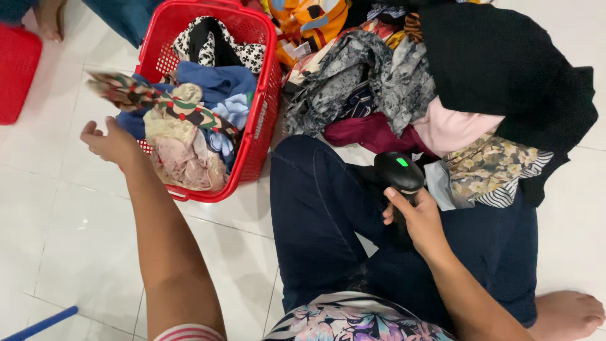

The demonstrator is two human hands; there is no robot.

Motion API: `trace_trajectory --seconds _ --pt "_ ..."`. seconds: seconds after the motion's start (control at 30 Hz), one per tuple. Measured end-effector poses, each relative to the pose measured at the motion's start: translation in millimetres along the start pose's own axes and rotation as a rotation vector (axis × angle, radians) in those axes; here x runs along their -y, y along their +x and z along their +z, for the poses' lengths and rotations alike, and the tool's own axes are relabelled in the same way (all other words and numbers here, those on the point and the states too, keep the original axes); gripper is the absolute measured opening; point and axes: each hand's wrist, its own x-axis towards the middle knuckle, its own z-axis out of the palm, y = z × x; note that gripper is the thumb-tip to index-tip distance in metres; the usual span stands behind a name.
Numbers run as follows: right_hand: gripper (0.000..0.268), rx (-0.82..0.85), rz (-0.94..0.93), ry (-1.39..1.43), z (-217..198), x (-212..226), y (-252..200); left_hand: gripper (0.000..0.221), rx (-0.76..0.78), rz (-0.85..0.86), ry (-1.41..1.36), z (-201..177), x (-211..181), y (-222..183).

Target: The person sits on the floor and uses a handheld scanner to scan price tags on various items of clothing, moving scanned items from a pile into a red basket one by one.

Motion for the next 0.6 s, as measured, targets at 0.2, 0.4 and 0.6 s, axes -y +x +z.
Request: trace_trajectory --seconds 0.2,0.4,0.6 --pt "0.025 -0.022 0.074 -0.044 7 5 0 0.091 0.518 0.164 0.488 17 27 -20" --pt "0.027 -0.051 -0.064 0.051 3 -21 11 0.071 0.935 0.534 0.039 51 23 -69" --pt "0.029 -0.08 -0.037 0.104 5 -14 7 0.072 1.188 0.615 0.873 77 1 -102"
